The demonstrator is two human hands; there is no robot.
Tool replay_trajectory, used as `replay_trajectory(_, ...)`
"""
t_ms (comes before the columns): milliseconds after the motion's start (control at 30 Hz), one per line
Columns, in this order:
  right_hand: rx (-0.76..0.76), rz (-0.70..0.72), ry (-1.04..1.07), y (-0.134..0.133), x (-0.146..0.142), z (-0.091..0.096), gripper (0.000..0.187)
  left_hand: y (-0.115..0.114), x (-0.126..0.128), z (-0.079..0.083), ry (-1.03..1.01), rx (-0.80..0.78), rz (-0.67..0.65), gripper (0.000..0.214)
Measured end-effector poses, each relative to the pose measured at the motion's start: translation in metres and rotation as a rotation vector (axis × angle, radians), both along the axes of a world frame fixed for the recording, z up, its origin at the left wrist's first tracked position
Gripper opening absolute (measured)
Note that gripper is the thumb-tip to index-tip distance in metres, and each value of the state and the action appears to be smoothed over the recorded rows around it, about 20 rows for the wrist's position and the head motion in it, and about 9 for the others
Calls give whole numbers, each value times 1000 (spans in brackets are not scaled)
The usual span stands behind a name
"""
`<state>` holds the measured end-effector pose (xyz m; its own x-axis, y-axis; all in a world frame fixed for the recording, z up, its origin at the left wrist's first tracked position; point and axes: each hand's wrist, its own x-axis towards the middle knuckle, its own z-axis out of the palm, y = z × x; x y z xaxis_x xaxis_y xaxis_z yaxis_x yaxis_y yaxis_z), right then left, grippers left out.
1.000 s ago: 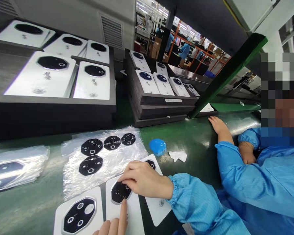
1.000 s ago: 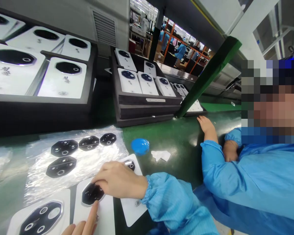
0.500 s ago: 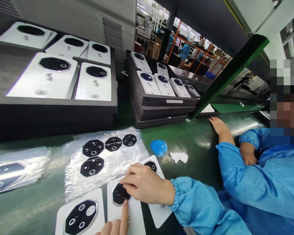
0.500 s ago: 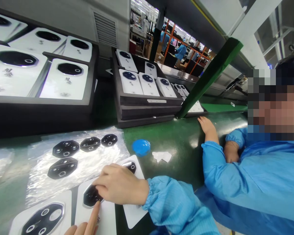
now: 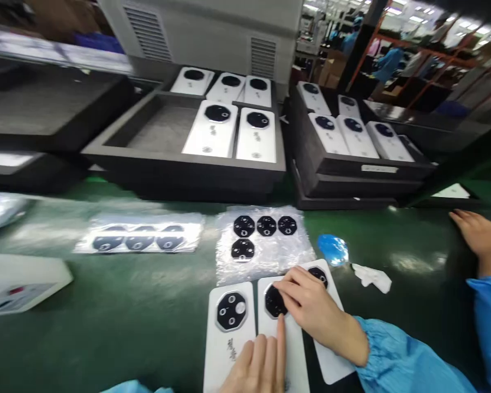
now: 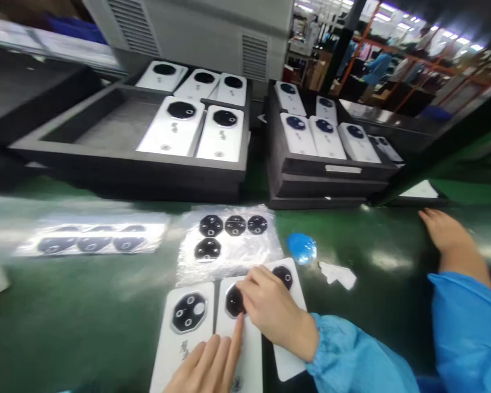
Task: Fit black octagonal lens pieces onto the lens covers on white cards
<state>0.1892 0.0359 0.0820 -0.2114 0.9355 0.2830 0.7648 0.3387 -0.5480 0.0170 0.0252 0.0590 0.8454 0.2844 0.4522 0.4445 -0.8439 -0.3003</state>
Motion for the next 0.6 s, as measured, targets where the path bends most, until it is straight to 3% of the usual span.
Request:
replay_trajectory(333,92,34,-62,1,0,-2,31,1,-1,4,44,-24,-13,37)
replay_trajectory(600,106,102,-271,-4,4,-7,38,4,2,9,23,-52,-10,37)
